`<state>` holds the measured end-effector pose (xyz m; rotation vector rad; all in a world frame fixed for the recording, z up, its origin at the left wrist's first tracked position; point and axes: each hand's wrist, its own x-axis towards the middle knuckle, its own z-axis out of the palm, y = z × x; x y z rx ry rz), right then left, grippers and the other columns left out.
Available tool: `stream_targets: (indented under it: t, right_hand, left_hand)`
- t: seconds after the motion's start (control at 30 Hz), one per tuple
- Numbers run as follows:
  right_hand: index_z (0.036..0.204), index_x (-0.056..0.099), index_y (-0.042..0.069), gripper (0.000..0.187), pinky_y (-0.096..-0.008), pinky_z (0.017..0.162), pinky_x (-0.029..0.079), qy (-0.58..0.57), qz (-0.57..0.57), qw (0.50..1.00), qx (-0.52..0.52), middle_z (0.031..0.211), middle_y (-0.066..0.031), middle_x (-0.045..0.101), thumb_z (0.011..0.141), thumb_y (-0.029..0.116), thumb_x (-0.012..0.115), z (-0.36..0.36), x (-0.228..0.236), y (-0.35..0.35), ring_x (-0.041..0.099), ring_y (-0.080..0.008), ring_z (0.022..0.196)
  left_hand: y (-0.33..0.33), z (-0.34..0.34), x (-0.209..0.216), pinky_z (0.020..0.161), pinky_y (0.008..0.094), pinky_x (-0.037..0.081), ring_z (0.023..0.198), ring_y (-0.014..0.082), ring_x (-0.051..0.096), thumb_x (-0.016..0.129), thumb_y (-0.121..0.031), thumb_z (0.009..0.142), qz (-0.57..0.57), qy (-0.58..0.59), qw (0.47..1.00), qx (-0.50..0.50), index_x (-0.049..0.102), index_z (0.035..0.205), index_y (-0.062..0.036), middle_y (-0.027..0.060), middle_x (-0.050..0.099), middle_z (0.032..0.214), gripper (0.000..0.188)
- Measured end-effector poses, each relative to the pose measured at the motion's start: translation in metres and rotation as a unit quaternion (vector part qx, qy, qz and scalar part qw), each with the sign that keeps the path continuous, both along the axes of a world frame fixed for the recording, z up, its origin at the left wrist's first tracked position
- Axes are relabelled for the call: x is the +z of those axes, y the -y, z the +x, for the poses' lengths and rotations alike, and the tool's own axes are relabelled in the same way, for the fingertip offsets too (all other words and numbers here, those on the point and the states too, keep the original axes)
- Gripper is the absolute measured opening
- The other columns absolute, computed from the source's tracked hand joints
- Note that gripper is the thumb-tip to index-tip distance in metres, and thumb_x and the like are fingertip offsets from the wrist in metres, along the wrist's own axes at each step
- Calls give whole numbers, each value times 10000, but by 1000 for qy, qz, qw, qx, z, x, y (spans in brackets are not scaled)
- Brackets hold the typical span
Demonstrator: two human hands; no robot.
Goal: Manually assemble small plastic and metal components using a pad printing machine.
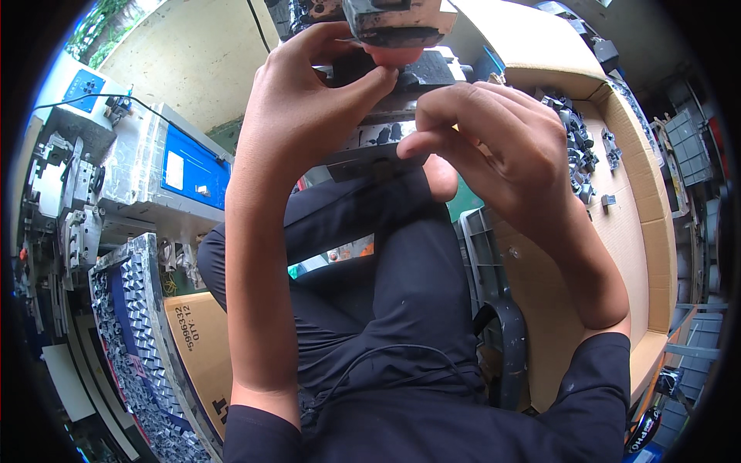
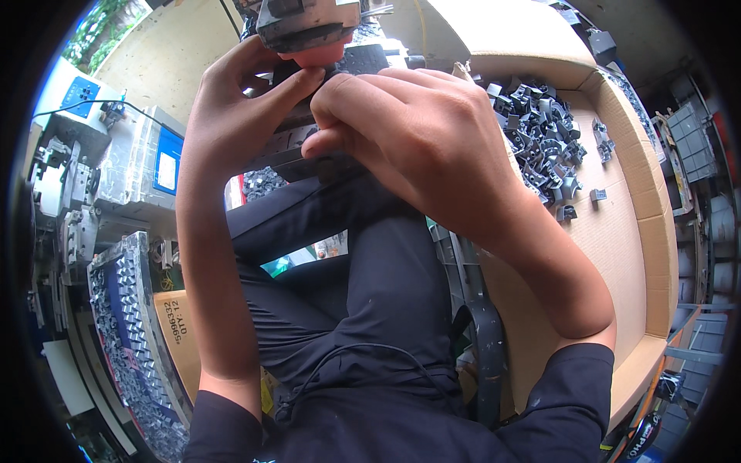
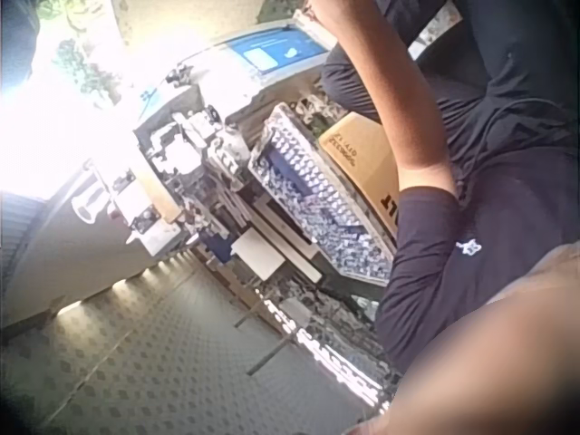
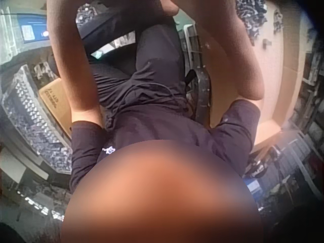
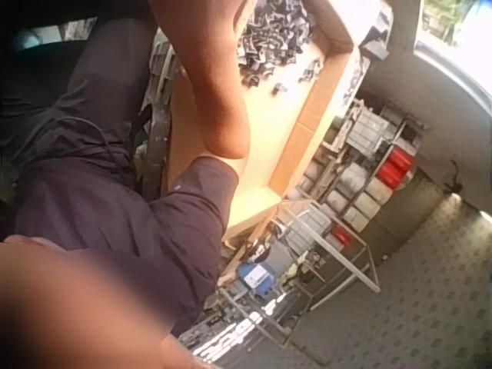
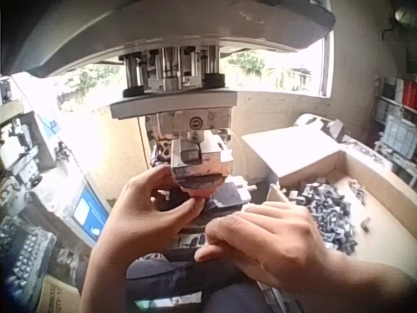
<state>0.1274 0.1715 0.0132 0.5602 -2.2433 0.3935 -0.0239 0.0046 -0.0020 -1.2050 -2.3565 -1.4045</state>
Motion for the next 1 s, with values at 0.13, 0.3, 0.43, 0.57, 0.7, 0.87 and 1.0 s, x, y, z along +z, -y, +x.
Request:
stream_targets:
  t: [0.13,0.3,0.43,0.57,0.7,0.87,1.0]
  right_hand:
    - [924,740,47,154,-333,616,511,2,15,1000,2,807,-66,736,868,154,836,1,0,0,696,-227,678]
    - [892,771,61,154,-335,602,504,13,21,1000,-14,787,-67,738,894,206,823,2,-1,0,697,-228,671]
    - [897,777,65,156,-331,595,499,11,23,1000,-18,784,-63,739,902,213,823,1,-2,0,696,-219,665]
    - [897,778,66,152,-325,589,493,9,20,1000,-20,782,-59,739,907,212,823,1,-2,0,690,-207,656]
    - [894,776,68,153,-324,579,482,18,20,999,-19,773,-54,732,907,213,824,2,-2,0,672,-201,635]
    - [886,772,69,157,-323,573,474,11,17,1000,-19,758,-52,723,903,214,828,1,-2,1,655,-197,618]
    - [885,772,69,153,-323,572,475,12,19,1000,-19,755,-56,721,899,209,831,1,-1,1,657,-199,619]
  left_hand:
    - [0,0,-1,887,366,577,1024,219,725,840,-351,880,6,1,1000,4,746,1242,-58,123,770,1125,475]
    - [0,2,1,903,362,580,1055,217,718,846,-353,874,-17,24,1000,12,729,1275,-43,132,763,1135,520]
    - [1,2,-1,930,368,585,1115,237,711,868,-359,859,2,2,1000,14,704,1309,-2,153,744,1188,597]
    - [1,3,1,946,373,587,1148,250,706,881,-352,852,2,14,1000,17,698,1321,4,159,735,1218,616]
    - [1,3,0,954,370,587,1150,250,705,880,-350,854,8,25,1000,8,695,1332,0,160,736,1220,621]
    - [0,3,-1,977,374,575,1167,254,700,872,-347,858,8,26,999,19,701,1341,-18,161,738,1230,609]
    - [0,3,-1,994,380,564,1182,254,698,867,-337,858,9,19,1000,16,706,1341,-28,160,739,1235,596]
